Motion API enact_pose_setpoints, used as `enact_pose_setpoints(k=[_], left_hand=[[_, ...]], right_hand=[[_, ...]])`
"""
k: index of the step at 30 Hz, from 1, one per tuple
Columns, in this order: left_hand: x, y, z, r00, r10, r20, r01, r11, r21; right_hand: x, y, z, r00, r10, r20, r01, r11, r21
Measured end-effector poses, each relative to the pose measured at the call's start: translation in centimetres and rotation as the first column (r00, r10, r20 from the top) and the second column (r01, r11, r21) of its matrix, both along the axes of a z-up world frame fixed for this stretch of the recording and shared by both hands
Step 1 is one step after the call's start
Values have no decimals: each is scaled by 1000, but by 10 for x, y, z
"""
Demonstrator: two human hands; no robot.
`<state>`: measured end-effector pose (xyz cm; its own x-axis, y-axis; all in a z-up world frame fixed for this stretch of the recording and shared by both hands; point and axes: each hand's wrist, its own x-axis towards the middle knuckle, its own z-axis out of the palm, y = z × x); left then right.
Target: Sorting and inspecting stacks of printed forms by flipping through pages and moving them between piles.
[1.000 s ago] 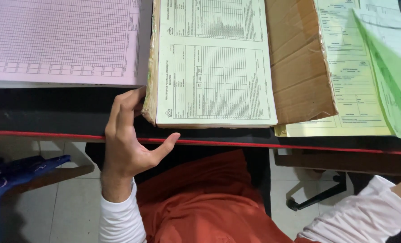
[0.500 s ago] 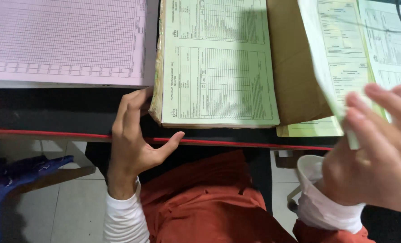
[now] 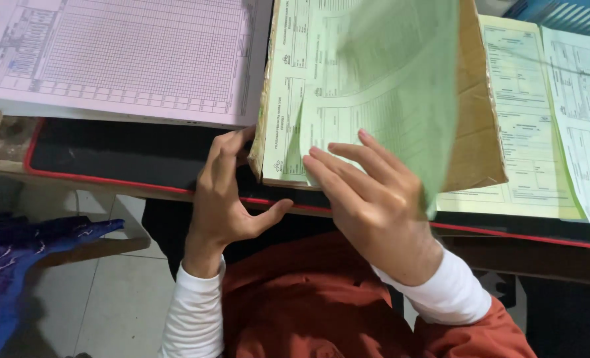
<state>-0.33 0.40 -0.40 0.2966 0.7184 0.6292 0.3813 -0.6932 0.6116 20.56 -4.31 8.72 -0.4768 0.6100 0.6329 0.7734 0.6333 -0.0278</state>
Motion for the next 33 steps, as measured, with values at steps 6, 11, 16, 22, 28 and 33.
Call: enact_pose_setpoints(k=[6, 11, 16, 22, 28, 33], left_hand=[[-3, 2, -5, 997, -60, 39, 60, 998, 5], [-2, 2, 0, 998, -47, 41, 49, 997, -57], [-3, 5, -12, 999, -14, -37, 17, 998, 63], [-1, 4, -5, 997, 4, -71, 1, 998, 69], [-2, 1, -7, 995, 23, -101, -19, 999, 43], [-2, -1, -16, 993, 44, -112, -42, 999, 24]], right_hand=[[-16, 11, -22, 982, 100, -161, -97, 995, 27], [-16, -5, -22, 917, 75, -393, -155, 972, -176], [-10, -13, -35, 311, -98, -945, -231, 957, -175], [20, -14, -26, 426, -212, -880, -258, 903, -342], [71, -25, -24, 990, -120, -80, 73, 897, -436], [82, -15, -33, 991, -126, -42, 95, 892, -442]])
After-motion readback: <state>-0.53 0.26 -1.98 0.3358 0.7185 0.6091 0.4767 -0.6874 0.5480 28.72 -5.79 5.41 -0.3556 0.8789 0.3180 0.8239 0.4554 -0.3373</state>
